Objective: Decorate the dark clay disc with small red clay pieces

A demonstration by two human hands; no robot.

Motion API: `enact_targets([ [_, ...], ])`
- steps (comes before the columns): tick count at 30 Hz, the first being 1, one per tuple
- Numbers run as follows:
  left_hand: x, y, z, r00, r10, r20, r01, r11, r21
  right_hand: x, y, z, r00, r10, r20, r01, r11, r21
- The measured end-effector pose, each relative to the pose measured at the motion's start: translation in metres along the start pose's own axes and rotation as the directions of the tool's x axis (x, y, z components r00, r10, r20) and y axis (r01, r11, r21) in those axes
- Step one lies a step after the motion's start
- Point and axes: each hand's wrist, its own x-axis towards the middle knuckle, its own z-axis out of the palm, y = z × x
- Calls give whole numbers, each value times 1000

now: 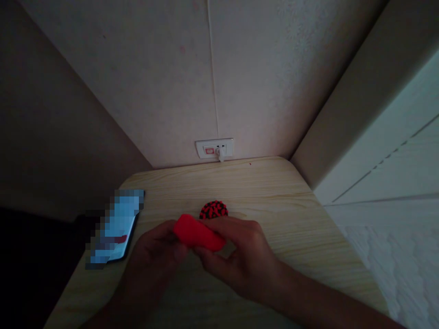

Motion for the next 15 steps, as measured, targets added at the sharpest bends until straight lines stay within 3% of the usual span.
enact_targets([
  [2,-1,1,1,1000,21,-1,-21,998,67,2,0,-2,999,12,41,-13,1000,20],
  [6,-2,3,-2,969,164,-187,-99,944,314,4,4,-5,997,-64,36,63,997,39],
  [8,-1,7,-6,957,262,-127,-178,872,457,4,5,-6,995,-87,45,86,996,22],
  [11,-1,16,-9,959,278,62,-257,750,609,2,6,-5,993,-104,47,103,994,23],
  [13,-1,22,-8,962,269,35,-235,763,602,0,5,-4,999,-43,5,43,996,82],
  [15,0,25,-7,975,217,-54,-158,839,520,-1,2,-2,996,93,-10,-89,973,212],
])
